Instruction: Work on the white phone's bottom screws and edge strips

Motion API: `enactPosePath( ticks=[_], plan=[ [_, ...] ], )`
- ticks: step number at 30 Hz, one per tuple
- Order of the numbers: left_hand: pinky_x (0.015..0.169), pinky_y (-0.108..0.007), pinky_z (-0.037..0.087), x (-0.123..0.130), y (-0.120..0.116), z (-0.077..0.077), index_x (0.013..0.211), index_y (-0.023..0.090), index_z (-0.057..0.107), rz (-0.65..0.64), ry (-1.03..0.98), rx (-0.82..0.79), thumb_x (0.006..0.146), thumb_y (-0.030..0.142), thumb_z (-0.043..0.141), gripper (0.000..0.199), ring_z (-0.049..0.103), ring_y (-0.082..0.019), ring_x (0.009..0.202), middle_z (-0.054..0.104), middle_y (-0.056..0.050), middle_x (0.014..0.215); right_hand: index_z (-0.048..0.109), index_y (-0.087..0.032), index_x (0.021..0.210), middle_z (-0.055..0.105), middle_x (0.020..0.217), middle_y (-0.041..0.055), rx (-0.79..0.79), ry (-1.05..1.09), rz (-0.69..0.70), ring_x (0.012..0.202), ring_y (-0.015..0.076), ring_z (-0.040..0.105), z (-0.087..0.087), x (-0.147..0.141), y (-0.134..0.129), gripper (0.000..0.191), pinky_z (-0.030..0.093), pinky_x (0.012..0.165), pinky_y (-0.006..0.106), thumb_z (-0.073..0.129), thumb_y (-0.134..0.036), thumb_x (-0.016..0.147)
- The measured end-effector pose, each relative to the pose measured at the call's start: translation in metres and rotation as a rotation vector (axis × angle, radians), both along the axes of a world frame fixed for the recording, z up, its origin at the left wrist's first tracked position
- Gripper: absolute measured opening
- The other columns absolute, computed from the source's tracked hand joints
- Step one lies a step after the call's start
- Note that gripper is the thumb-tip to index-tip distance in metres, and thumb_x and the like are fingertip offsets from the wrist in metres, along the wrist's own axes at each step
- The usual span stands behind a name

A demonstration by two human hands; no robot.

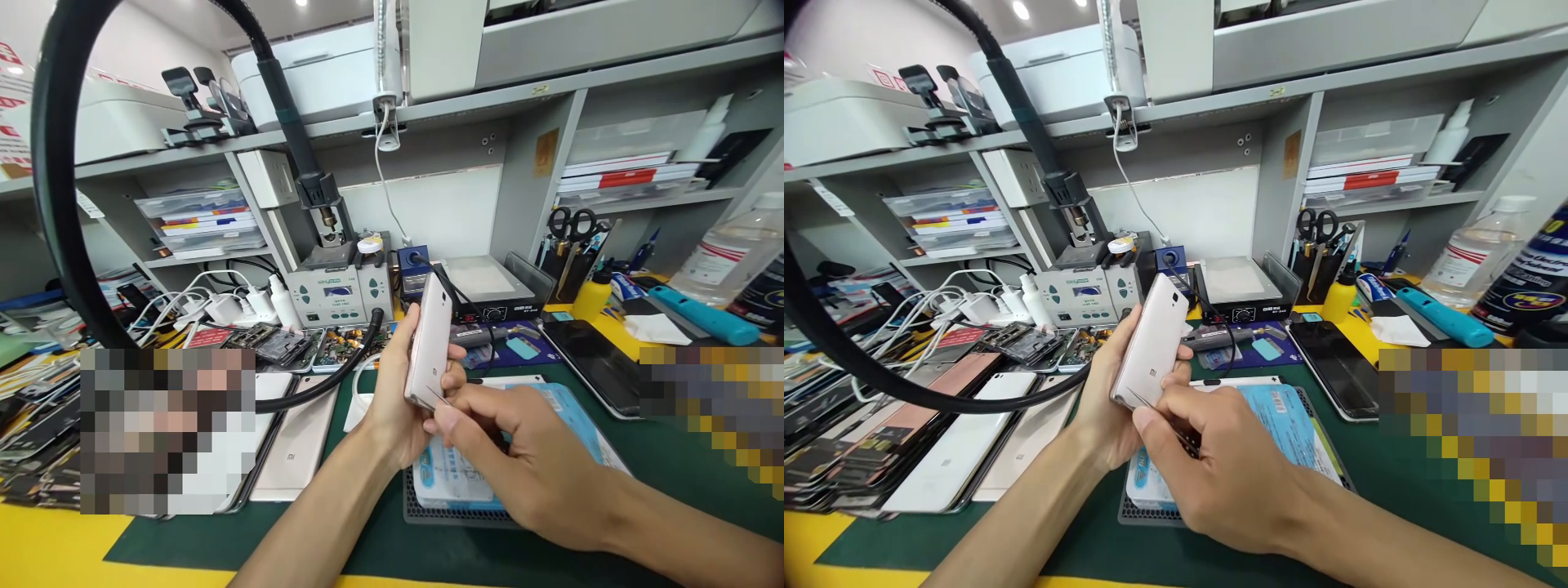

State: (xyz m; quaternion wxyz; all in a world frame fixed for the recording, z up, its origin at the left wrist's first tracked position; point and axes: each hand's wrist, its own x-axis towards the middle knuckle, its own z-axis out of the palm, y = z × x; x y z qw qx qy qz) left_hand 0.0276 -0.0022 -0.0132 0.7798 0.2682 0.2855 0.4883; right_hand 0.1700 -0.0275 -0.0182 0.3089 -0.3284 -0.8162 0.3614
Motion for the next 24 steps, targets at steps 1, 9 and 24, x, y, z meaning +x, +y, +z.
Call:
enactPosePath(
  ticks=[1,9,24],
  plan=[
    [0.036,-0.019,0.023,0.0004,-0.0003,0.0003,0.075,0.012,0.064,-0.004,0.009,0.003,0.081,0.069,0.054,0.058,0.033,-0.007,0.042,0.042,0.001,0.056,0.052,-0.019,0.07,0.037,0.062,-0.0033,-0.004,0.002,-0.001,0.054,0.0115,0.031,0.0001,-0.0006,0.0001,0.038,0.027,0.052,0.03,0.038,-0.038,0.101],
    [0.037,-0.019,0.022,0.0021,-0.002,0.0009,0.075,0.011,0.065,-0.003,0.031,-0.016,0.08,0.07,0.054,0.06,0.039,-0.009,0.046,0.041,0.001,0.056,0.044,-0.02,0.066,0.032,0.06,-0.0048,-0.007,0.034,-0.008,0.053,0.0106,0.029,-0.006,-0.0045,0.0001,0.039,0.026,0.05,0.028,0.039,-0.038,0.101],
    [0.042,-0.02,0.027,0.0013,-0.0029,0.0006,0.075,0.013,0.064,-0.002,0.026,-0.003,0.08,0.071,0.053,0.059,0.042,-0.011,0.049,0.041,0.001,0.057,0.038,-0.021,0.065,0.028,0.059,-0.0056,0.023,0.04,0.015,0.052,0.0103,0.026,-0.0075,-0.0036,0.0014,0.039,0.025,0.049,0.027,0.039,-0.035,0.101]
  ],
)
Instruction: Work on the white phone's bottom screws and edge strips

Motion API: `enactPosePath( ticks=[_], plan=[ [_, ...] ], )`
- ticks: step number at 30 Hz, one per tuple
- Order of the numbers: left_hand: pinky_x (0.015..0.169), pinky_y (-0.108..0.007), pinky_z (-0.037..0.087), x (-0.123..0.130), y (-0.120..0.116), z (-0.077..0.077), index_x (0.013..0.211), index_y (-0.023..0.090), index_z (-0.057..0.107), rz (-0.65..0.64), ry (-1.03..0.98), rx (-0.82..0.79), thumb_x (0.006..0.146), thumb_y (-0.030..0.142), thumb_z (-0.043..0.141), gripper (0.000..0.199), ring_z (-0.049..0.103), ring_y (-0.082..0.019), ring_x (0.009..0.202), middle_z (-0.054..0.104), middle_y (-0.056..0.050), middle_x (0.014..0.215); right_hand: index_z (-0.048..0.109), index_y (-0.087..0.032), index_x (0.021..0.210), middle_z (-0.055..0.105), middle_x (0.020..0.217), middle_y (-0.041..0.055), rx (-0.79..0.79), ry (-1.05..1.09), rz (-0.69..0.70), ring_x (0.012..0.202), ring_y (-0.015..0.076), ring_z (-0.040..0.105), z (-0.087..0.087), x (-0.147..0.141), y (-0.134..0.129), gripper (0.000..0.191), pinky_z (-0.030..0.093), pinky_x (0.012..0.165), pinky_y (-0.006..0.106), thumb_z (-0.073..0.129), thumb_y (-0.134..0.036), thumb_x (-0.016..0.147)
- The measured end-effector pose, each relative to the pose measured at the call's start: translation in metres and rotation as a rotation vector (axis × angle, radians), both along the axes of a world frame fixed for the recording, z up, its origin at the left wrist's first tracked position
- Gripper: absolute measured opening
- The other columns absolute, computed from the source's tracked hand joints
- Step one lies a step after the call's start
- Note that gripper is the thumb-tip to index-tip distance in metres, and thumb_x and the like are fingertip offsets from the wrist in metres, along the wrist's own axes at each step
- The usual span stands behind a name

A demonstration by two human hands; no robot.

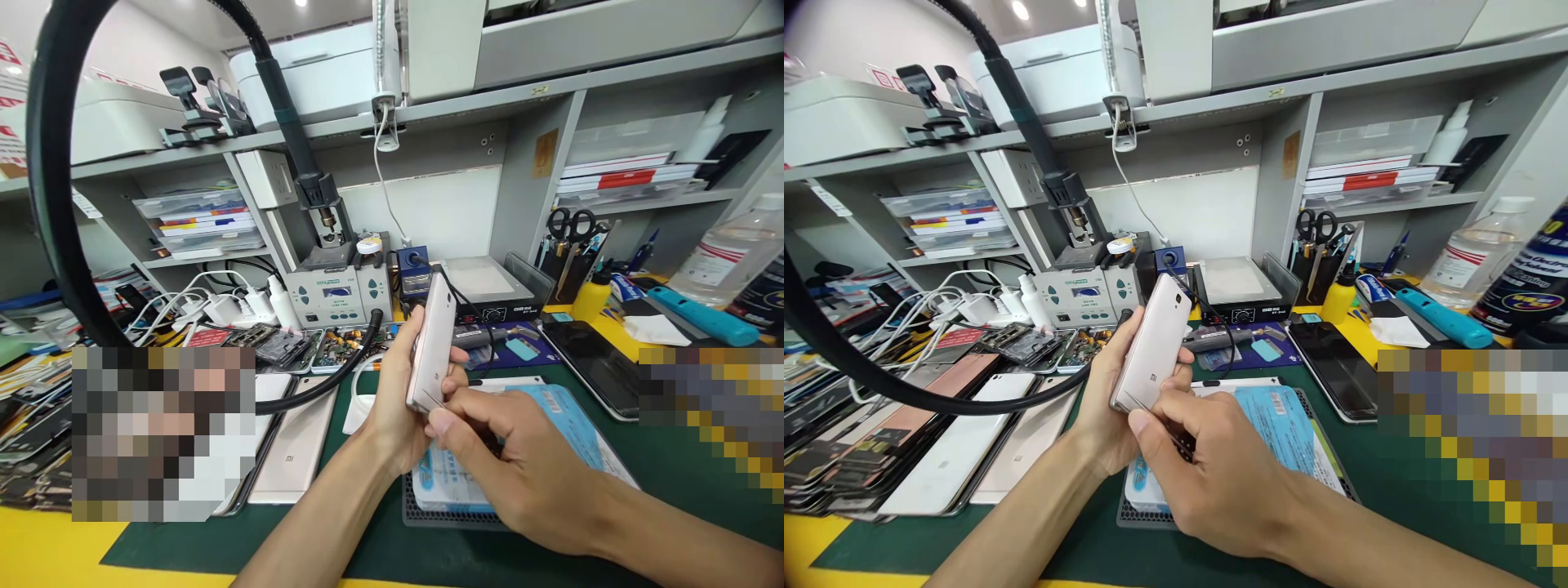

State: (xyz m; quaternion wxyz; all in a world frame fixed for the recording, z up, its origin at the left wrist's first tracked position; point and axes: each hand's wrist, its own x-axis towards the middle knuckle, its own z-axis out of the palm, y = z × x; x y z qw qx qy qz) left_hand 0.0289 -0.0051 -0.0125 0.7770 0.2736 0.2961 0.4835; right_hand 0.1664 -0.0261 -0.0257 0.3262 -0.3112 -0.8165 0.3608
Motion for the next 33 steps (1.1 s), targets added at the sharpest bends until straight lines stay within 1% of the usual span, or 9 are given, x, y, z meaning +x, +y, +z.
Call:
enactPosePath(
  ticks=[14,23,33],
  plan=[
    [0.043,-0.022,0.021,0.0011,-0.0004,0.0014,0.075,0.013,0.062,-0.005,0.019,-0.006,0.081,0.074,0.049,0.063,0.039,-0.011,0.05,0.037,0.002,0.057,0.035,-0.021,0.066,0.028,0.06,-0.0057,0.005,0.004,0.004,0.052,0.0102,0.026,0.0,-0.0006,0.0001,0.038,0.025,0.05,0.028,0.039,-0.033,0.101],
    [0.045,-0.023,0.022,-0.0005,0.0021,0.0001,0.074,0.013,0.063,-0.015,0.021,-0.025,0.079,0.076,0.049,0.065,0.037,-0.011,0.051,0.039,0.001,0.057,0.035,-0.021,0.065,0.027,0.059,-0.0064,0.068,0.056,0.003,0.051,0.0091,0.026,-0.0033,-0.0012,0.0007,0.037,0.024,0.049,0.026,0.042,-0.029,0.1],
    [0.045,-0.023,0.02,0.0006,0.0012,0.001,0.073,0.012,0.062,-0.014,0.021,-0.024,0.08,0.074,0.049,0.064,0.036,-0.011,0.05,0.038,0.001,0.056,0.035,-0.021,0.066,0.028,0.059,-0.007,0.153,0.047,0.003,0.051,0.009,0.026,-0.0056,-0.002,0.0016,0.035,0.025,0.051,0.026,0.044,-0.026,0.099]
  ],
)
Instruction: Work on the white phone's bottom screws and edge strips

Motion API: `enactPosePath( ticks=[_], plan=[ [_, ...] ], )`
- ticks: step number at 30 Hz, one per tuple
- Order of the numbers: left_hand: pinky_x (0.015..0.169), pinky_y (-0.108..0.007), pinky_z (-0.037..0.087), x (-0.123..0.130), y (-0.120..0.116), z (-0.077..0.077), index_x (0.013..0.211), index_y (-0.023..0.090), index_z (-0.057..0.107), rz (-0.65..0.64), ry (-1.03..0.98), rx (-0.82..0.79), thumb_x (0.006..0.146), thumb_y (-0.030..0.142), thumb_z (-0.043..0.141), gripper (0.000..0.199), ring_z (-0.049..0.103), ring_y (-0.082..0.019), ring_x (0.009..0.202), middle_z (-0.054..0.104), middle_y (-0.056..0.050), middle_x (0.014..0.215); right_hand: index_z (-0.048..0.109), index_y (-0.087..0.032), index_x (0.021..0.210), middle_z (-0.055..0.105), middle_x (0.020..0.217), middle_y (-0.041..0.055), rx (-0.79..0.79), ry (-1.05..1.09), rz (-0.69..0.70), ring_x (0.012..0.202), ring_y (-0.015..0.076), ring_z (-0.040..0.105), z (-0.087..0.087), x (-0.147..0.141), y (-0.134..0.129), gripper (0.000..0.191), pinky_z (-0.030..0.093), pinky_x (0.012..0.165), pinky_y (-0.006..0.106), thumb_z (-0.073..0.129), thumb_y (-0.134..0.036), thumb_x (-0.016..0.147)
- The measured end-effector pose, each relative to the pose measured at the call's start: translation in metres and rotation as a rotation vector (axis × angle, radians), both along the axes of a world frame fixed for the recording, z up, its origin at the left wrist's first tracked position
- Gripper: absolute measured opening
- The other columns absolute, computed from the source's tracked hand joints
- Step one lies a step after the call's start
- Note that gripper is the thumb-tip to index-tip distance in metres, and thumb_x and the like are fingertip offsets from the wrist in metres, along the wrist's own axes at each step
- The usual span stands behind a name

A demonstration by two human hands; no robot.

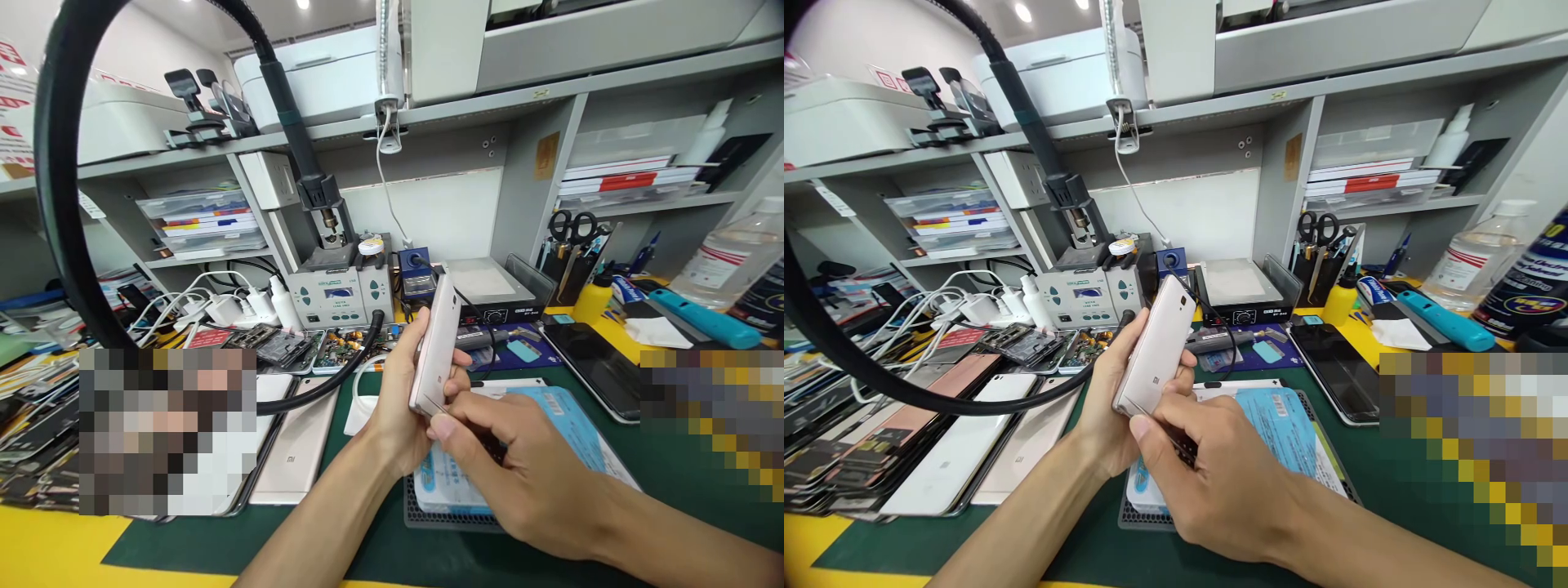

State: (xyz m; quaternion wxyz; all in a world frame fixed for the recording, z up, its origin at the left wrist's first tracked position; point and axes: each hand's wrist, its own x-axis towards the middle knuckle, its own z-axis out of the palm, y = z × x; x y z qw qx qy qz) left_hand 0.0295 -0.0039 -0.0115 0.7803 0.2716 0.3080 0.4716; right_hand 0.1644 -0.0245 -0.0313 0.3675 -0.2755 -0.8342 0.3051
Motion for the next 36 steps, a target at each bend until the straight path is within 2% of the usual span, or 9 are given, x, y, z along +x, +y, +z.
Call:
enactPosePath(
  ticks=[5,10,18,36],
  plan=[
    [0.044,-0.023,0.021,-0.0008,0.0013,-0.0012,0.074,0.012,0.063,-0.005,-0.006,0.004,0.08,0.073,0.051,0.063,0.037,-0.011,0.051,0.039,0.001,0.056,0.036,-0.021,0.066,0.029,0.059,-0.0068,-0.029,-0.015,-0.002,0.051,0.009,0.027,-0.0006,0.0007,0.0001,0.035,0.025,0.05,0.026,0.043,-0.027,0.1],
    [0.044,-0.022,0.021,-0.0006,0.0006,-0.0005,0.074,0.012,0.063,0.001,0.007,0.002,0.08,0.074,0.051,0.064,0.036,-0.01,0.049,0.039,0.001,0.055,0.034,-0.021,0.066,0.026,0.059,-0.0073,0.021,-0.007,0.007,0.051,0.0087,0.024,-0.0019,0.0005,0.0001,0.034,0.024,0.05,0.026,0.045,-0.024,0.098],
    [0.043,-0.022,0.021,-0.0008,-0.0001,-0.0016,0.075,0.012,0.064,-0.004,-0.002,0.016,0.081,0.073,0.05,0.063,0.039,-0.011,0.051,0.039,0.001,0.056,0.039,-0.02,0.067,0.03,0.059,-0.0068,-0.025,-0.003,-0.003,0.051,0.0089,0.027,0.0,0.0018,-0.0013,0.033,0.026,0.05,0.026,0.043,-0.026,0.099],
    [0.043,-0.021,0.024,-0.0008,-0.0003,-0.0013,0.074,0.011,0.064,0.005,-0.007,0.016,0.081,0.074,0.05,0.064,0.042,-0.011,0.051,0.041,0.0,0.056,0.039,-0.02,0.068,0.03,0.059,-0.0066,-0.042,-0.025,0.007,0.051,0.0088,0.027,0.0004,0.0012,-0.0005,0.033,0.025,0.049,0.026,0.04,-0.028,0.1]
  ],
)
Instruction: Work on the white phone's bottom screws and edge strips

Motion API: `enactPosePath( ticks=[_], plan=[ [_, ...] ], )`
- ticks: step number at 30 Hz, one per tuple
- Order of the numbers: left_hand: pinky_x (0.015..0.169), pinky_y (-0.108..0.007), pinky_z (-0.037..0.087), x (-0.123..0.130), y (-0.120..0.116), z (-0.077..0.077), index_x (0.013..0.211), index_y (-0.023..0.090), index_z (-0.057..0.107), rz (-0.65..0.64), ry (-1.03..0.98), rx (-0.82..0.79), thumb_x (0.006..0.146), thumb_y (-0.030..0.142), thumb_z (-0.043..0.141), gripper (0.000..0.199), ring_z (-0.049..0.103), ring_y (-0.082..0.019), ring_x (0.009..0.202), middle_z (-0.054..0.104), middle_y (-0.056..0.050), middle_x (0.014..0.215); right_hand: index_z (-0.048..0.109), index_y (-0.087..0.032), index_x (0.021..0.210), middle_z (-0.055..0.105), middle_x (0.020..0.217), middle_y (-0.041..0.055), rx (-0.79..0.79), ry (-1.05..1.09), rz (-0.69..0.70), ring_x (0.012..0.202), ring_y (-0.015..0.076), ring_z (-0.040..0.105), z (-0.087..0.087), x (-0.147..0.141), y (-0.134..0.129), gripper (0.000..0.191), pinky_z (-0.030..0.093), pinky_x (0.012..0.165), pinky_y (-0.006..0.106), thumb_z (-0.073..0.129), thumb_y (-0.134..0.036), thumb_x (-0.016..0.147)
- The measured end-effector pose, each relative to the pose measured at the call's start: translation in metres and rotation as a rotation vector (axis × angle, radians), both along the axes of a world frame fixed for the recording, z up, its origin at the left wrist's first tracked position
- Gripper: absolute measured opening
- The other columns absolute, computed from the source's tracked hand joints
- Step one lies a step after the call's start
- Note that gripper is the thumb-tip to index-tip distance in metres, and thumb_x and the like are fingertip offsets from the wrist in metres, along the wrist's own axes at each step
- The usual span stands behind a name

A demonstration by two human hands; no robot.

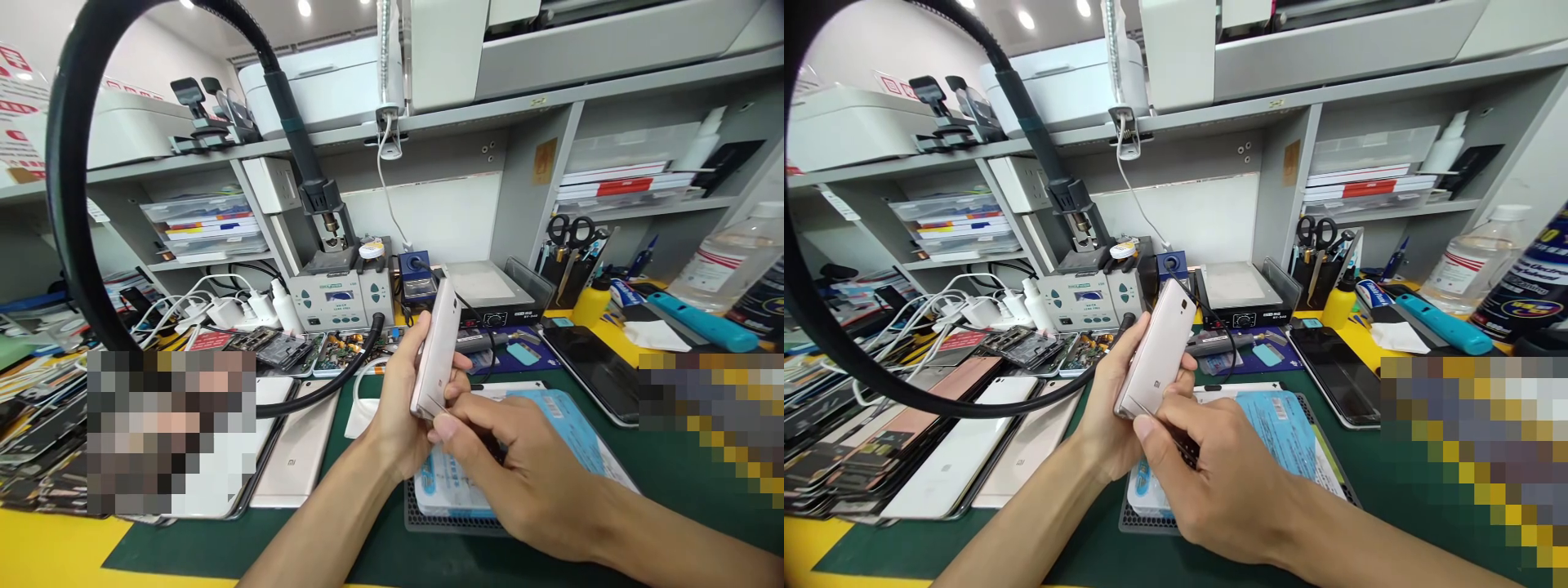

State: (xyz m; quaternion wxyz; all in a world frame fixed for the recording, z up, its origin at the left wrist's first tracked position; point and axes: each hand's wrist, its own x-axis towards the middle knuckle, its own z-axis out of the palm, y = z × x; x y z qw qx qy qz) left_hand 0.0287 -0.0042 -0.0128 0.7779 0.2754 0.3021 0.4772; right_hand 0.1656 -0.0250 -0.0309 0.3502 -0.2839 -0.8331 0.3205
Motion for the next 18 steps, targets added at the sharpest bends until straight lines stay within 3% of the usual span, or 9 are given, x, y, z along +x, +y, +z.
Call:
enactPosePath(
  ticks=[18],
  plan=[
    [0.045,-0.022,0.028,0.0016,-0.0022,0.0045,0.073,0.012,0.063,-0.002,0.009,-0.015,0.082,0.071,0.049,0.062,0.038,-0.011,0.049,0.038,0.002,0.055,0.037,-0.021,0.067,0.03,0.06,-0.0063,-0.024,0.011,-0.002,0.051,0.0089,0.027,0.0014,-0.0005,-0.0003,0.033,0.026,0.05,0.027,0.04,-0.027,0.1]
  ],
)
